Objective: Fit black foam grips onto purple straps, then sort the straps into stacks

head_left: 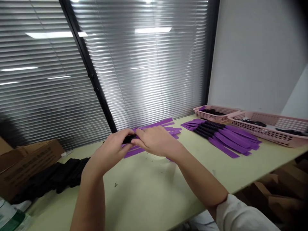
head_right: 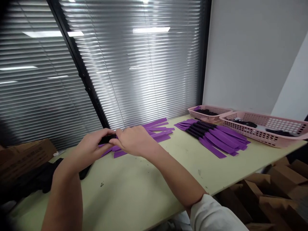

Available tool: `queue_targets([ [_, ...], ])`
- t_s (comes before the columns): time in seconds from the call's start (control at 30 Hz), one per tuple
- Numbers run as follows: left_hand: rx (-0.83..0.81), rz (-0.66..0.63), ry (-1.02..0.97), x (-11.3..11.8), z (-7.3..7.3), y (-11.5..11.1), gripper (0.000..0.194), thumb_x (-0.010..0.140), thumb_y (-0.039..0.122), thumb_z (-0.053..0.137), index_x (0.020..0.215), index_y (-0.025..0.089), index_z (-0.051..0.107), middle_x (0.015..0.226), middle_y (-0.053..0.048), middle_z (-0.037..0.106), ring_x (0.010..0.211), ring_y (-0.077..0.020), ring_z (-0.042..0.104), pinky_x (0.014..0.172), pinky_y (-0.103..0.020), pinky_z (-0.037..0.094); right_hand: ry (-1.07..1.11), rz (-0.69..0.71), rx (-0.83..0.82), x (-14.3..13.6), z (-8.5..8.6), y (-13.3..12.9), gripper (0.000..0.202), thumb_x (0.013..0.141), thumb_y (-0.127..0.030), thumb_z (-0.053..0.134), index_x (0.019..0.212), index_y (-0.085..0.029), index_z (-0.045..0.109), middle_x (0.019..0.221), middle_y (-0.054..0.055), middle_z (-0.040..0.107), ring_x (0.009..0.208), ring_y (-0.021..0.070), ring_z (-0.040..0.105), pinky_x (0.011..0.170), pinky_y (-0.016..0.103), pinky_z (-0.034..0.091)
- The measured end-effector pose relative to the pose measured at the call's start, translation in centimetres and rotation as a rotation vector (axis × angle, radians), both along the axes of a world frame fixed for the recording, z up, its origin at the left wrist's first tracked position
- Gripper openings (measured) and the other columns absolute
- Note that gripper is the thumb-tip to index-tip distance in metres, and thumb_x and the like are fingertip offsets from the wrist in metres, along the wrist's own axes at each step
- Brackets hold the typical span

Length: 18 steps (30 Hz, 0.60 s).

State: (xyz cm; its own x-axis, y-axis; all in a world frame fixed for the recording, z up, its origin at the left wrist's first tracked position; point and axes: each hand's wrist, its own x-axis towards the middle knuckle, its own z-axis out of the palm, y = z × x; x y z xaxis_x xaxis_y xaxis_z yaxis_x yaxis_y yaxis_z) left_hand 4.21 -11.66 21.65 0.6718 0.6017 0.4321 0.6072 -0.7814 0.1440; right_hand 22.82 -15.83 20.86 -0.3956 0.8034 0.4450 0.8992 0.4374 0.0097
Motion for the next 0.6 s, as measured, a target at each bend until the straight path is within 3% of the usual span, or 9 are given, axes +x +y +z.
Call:
queue_targets([
  [0.17, 0.055, -0.002, 0.056, 0.1, -0.3, 1.0, 0.03, 0.089, 0.034, 0.049, 0.114, 0.023, 0.06, 0.104, -0.006, 0.067, 0.092, -0.0238, 0.061, 0.075, -0.034, 0.049, 0.085, 0.1, -0.075, 0.3, -0.4, 1.2, 0.04, 0.096, -0.053, 0.035, 0.104, -0.017, 0.051, 0.081, 0.004, 0.062, 0.066, 0.0159, 0.054, 0.053, 0.025, 0.029],
  [0.33, 0.058, 0.051, 0.076, 0.3, -0.2, 1.2, 0.032, 0.092, 0.039, 0.043, 0.112, 0.023, 0.061, 0.101, -0.006, 0.067, 0.092, -0.0247, 0.061, 0.075, -0.036, 0.048, 0.2, 0.193, -0.116, 1.0, -0.3, 1.7, 0.04, 0.09, -0.056, 0.047, 0.097, -0.017, 0.051, 0.082, 0.003, 0.06, 0.065, 0.0144, 0.051, 0.052, 0.025, 0.03],
  [0.47, 0.077, 0.071, 0.042, -0.3, 0.1, 1.0, 0.034, 0.093, 0.043, 0.041, 0.114, 0.025, 0.061, 0.11, -0.006, 0.066, 0.099, -0.0257, 0.06, 0.082, -0.037, 0.048, 0.33, 0.361, -0.206, 1.5, 0.0, 1.8, 0.032, 0.092, -0.048, 0.047, 0.101, -0.018, 0.052, 0.085, 0.002, 0.059, 0.069, 0.0134, 0.051, 0.057, 0.025, 0.035],
  [0.6, 0.091, 0.109, 0.027, -0.9, 0.3, 0.9, 0.036, 0.093, 0.045, 0.04, 0.115, 0.026, 0.061, 0.111, -0.005, 0.066, 0.098, -0.0256, 0.061, 0.082, -0.037, 0.048, 0.437, 0.398, -0.237, 1.2, -0.1, 2.2, 0.037, 0.091, -0.052, 0.046, 0.108, -0.019, 0.052, 0.088, 0.002, 0.059, 0.071, 0.0138, 0.051, 0.059, 0.025, 0.036],
])
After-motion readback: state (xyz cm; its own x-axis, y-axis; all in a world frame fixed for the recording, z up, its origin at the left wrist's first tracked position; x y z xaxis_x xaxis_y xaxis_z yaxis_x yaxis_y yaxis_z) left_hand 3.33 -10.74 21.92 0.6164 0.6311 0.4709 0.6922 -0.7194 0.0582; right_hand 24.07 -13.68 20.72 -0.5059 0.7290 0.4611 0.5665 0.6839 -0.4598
